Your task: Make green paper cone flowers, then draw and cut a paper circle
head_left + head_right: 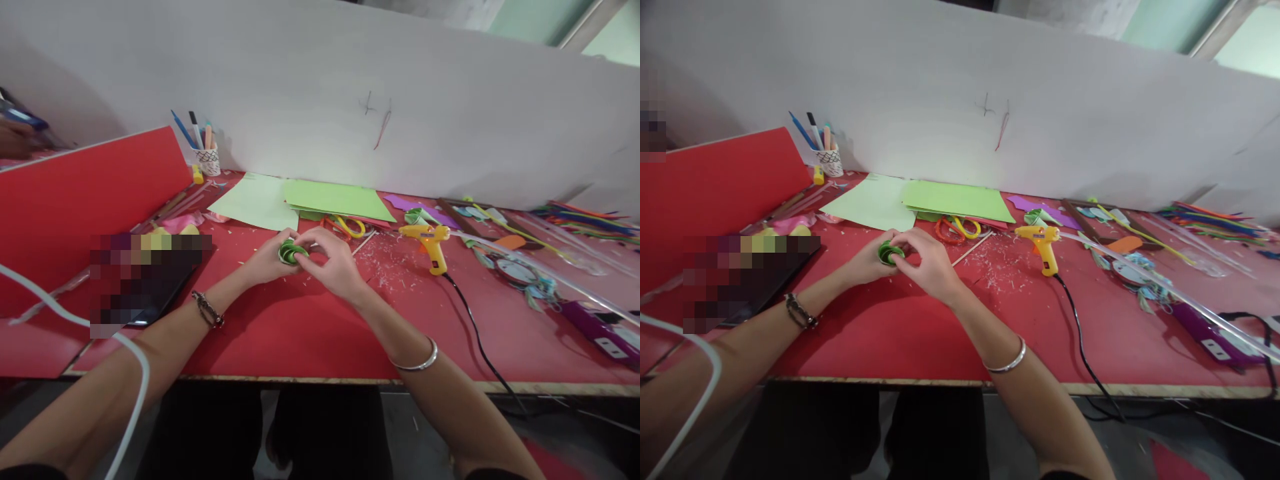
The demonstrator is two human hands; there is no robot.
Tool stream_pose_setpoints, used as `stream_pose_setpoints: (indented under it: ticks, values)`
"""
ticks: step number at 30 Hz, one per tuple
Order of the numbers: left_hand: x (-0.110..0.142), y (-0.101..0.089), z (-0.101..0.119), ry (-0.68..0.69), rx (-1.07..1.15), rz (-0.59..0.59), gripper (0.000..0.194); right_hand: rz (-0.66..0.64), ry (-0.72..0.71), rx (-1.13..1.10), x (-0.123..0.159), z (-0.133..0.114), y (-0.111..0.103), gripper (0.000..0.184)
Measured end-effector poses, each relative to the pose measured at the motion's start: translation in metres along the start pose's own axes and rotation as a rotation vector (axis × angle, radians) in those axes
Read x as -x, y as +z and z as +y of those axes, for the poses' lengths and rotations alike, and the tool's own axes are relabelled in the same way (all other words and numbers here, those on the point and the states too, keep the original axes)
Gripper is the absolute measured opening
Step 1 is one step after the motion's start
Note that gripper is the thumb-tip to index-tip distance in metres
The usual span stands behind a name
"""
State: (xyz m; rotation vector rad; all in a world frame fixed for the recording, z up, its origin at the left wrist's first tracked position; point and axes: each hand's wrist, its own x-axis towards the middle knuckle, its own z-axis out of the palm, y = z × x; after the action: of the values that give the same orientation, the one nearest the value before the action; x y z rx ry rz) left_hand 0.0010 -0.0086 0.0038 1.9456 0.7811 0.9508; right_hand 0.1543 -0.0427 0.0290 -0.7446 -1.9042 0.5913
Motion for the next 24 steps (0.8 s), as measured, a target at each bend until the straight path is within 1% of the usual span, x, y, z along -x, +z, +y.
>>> stream_pose_setpoints:
  ticks: [3, 5, 10, 12, 16, 20, 24]
  values:
    - [0.000, 0.000, -0.006, 0.038, 0.043, 0.031, 0.036, 0.053, 0.086, -0.109, 0.000, 0.003, 0.002, 0.026]
    - [0.000, 0.000, -0.007, 0.072, 0.045, 0.045, 0.039, 0.068, 0.113, -0.128, -0.001, 0.006, 0.003, 0.030]
    - [0.001, -0.002, -0.001, 0.106, -0.075, 0.021, 0.042, 0.089, 0.092, -0.020, -0.002, 0.008, -0.001, 0.020]
    - [0.001, -0.002, 0.003, 0.084, -0.091, -0.018, 0.041, 0.086, 0.067, 0.028, -0.002, 0.006, -0.003, 0.017]
    - [0.001, -0.002, 0.008, -0.015, -0.080, -0.085, 0.032, 0.061, 0.006, 0.108, -0.003, 0.000, -0.004, 0.016]
    - [0.001, -0.003, 0.011, -0.060, -0.022, -0.076, 0.025, 0.049, -0.027, 0.111, -0.002, -0.002, -0.003, 0.017]
    - [0.001, -0.004, 0.013, -0.115, 0.023, -0.075, 0.021, 0.049, -0.023, 0.108, -0.003, -0.002, -0.003, 0.016]
